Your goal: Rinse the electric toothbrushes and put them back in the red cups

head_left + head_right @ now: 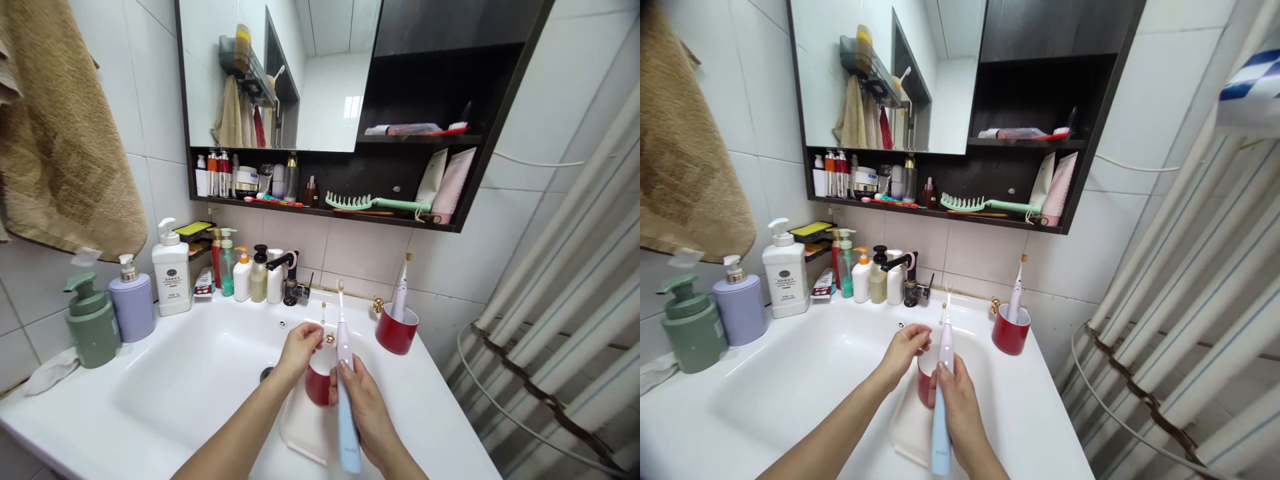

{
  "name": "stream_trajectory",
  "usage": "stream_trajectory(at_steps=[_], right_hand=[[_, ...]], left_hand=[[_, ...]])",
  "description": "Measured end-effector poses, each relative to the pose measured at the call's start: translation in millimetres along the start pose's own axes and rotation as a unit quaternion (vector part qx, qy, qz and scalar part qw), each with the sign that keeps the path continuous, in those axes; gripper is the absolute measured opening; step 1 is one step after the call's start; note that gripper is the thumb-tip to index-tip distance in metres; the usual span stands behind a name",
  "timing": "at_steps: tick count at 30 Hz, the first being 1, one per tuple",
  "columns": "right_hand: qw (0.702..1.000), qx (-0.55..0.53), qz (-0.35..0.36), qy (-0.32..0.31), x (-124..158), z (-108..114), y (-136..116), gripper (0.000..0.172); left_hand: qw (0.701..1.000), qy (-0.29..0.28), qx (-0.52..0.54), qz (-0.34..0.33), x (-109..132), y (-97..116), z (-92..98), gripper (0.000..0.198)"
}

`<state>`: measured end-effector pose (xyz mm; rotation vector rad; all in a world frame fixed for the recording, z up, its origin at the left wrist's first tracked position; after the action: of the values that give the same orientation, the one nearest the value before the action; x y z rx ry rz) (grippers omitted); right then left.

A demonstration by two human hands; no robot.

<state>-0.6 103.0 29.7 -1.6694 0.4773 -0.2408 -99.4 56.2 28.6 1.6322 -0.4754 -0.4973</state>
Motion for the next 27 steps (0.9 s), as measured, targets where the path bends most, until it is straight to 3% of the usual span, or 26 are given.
stream_trajectory(at_steps=[2,5,7,10,14,19,27], right_hand=[[0.999,-0.008,0.032,0.029,-12,9,-12,0.020],[0.991,0.007,0.112,0.077,-36,20,-38,0.020],[0.984,0.024,0.141,0.102,-53,24,-47,0.021],[0.980,0.060,0.147,0.118,-73,26,-41,0.025],[0.973,0.148,0.131,0.118,-80,31,-14,0.024],[0.949,0.269,0.120,0.109,-82,41,-1,0.028],[0.893,0.429,0.080,0.107,-124,68,-37,0.024]], left_hand=[[0.989,0.012,-0.141,-0.048,6,1,6.6,0.016],[0.934,0.007,-0.340,-0.109,20,-8,5.0,0.018],[0.902,-0.007,-0.413,-0.124,26,-19,-0.7,0.025],[0.868,-0.024,-0.482,-0.112,26,-34,-8.4,0.029],[0.837,-0.052,-0.535,-0.105,20,-41,-16.7,0.026],[0.816,-0.065,-0.552,-0.156,16,-22,-26.9,0.022],[0.764,-0.048,-0.605,-0.218,-22,30,-69.1,0.020]])
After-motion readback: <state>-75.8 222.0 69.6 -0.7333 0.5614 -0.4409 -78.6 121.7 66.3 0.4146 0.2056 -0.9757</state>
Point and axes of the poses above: each hand's wrist, its own x-axis away from the middle knuckle, its own z-axis out of the back of the hand, y = z × x, the point moved 9 cm from there along -x, towards the middle knuckle, and after that the axes turned 2 degrees about z, right-handed, at the moved point
